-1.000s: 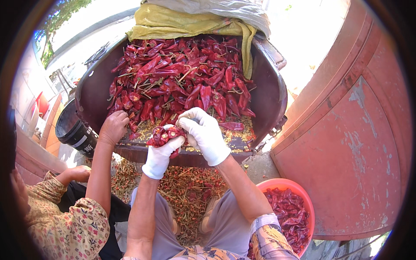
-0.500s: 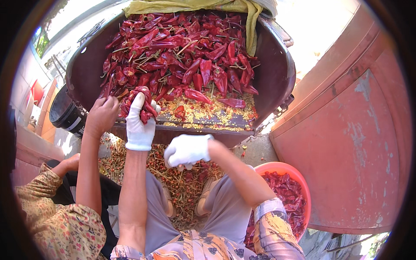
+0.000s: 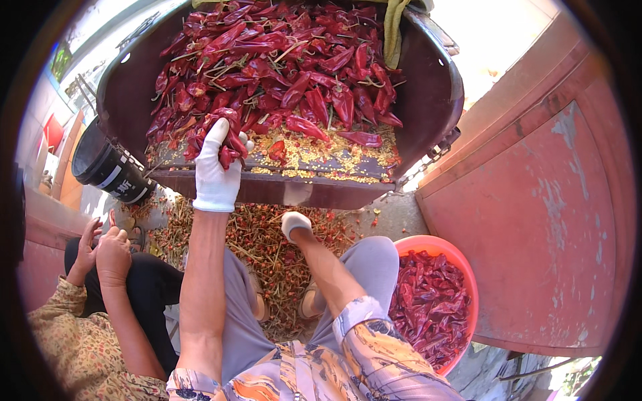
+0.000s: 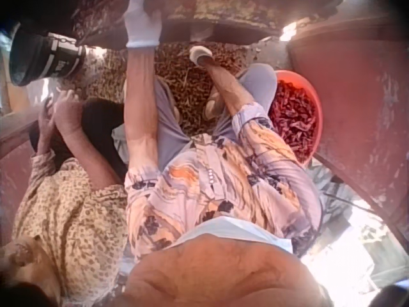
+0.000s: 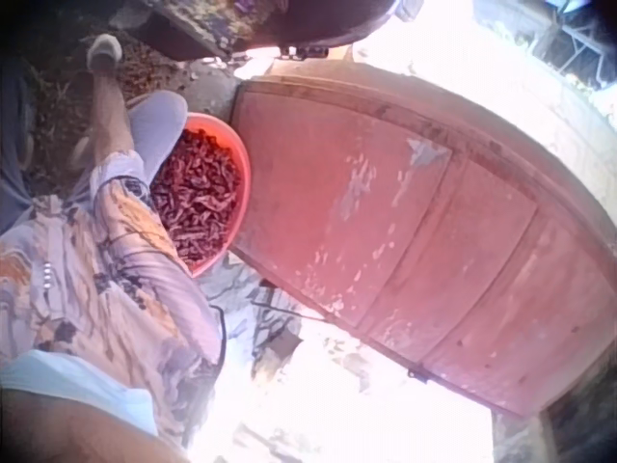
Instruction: The person sorts dried red peppers by picking them from a large metal bin and placing them into a plastic bucket by hand.
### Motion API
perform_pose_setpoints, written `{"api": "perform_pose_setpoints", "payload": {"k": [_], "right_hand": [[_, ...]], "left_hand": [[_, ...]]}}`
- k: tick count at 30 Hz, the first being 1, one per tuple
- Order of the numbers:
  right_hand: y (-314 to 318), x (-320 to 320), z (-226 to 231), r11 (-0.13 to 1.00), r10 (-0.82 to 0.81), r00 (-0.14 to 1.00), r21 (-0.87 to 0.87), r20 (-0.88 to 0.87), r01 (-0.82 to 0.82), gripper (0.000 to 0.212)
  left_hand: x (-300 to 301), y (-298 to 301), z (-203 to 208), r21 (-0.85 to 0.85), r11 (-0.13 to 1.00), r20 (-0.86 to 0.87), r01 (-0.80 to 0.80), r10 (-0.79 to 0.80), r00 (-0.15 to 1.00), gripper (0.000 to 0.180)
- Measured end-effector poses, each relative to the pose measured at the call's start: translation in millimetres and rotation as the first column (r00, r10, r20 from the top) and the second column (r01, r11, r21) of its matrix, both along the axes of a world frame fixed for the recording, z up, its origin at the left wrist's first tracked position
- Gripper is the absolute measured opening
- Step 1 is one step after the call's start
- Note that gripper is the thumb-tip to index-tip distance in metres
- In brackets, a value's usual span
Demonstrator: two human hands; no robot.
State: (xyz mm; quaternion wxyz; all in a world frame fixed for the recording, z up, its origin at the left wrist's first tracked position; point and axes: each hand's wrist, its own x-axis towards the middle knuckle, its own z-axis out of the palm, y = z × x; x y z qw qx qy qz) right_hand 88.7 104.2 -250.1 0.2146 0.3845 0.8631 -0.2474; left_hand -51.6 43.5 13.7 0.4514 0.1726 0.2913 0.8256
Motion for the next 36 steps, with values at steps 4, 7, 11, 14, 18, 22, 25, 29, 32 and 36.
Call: {"api": "perform_pose_setpoints", "payload": {"k": [4, 7, 11, 14, 18, 22, 25, 29, 32, 36], "right_hand": [[-93.2, 26.1, -16.5, 0.917, -0.394, 0.918, -0.046, 0.053, 0.396, 0.041], [-134.6, 50.1, -39.0, 0.881, -0.43, 0.882, -0.122, 0.193, 0.457, 0.071], [-124.2, 40.7, -44.2, 0.827, -0.496, 0.845, -0.19, 0.197, 0.53, 0.051], [-106.6, 38.3, -42.8, 0.75, -0.653, 0.751, 0.054, -0.099, 0.659, 0.033], [-77.0, 32.5, -22.1, 0.324, -0.945, 0.326, 0.073, -0.019, 0.943, 0.044], [-78.9, 44.6, -67.8, 0.161, -0.975, 0.157, 0.012, 0.16, 0.987, 0.064], [-78.8, 41.1, -42.7, 0.076, -0.97, 0.111, -0.169, 0.215, 0.983, 0.069], [-85.5, 44.1, -61.4, 0.108, -0.992, 0.117, -0.166, 0.044, 0.98, 0.074], [-80.1, 44.2, -56.2, -0.011, -1.0, -0.009, -0.247, 0.011, 0.969, 0.074], [-105.0, 38.8, -50.4, 0.44, -0.874, 0.415, -0.048, -0.253, 0.897, 0.042]], "left_hand": [[-3.6, -4.7, 2.2, -0.029, 0.999, 0.026, -0.045, 0.046, 0.999, 0.016], [4.9, -5.9, 17.2, -0.08, 0.993, 0.073, -0.091, 0.097, 0.993, 0.012], [-2.8, -0.7, 1.3, -0.027, 1.0, 0.002, -0.003, 0.003, 1.0, 0.02], [0.6, -3.5, 3.6, -0.097, 0.995, -0.002, -0.021, 0.021, 1.0, 0.022], [-3.1, -7.6, 5.8, -0.047, 0.997, 0.043, -0.06, 0.062, 0.997, 0.016], [-6.8, 1.2, 0.1, -0.075, 0.997, 0.054, -0.024, 0.029, 0.998, 0.022], [-8.4, -4.5, 0.3, -0.074, 0.997, 0.051, -0.031, 0.035, 0.998, 0.023], [-1.9, -7.0, 7.3, -0.139, 0.989, 0.052, -0.047, 0.055, 0.997, 0.024], [-3.8, -3.3, 3.7, -0.102, 0.995, 0.058, -0.013, 0.019, 0.998, 0.026], [-6.5, -5.8, 2.4, -0.13, 0.991, 0.04, -0.02, 0.026, 0.999, 0.027]]}}
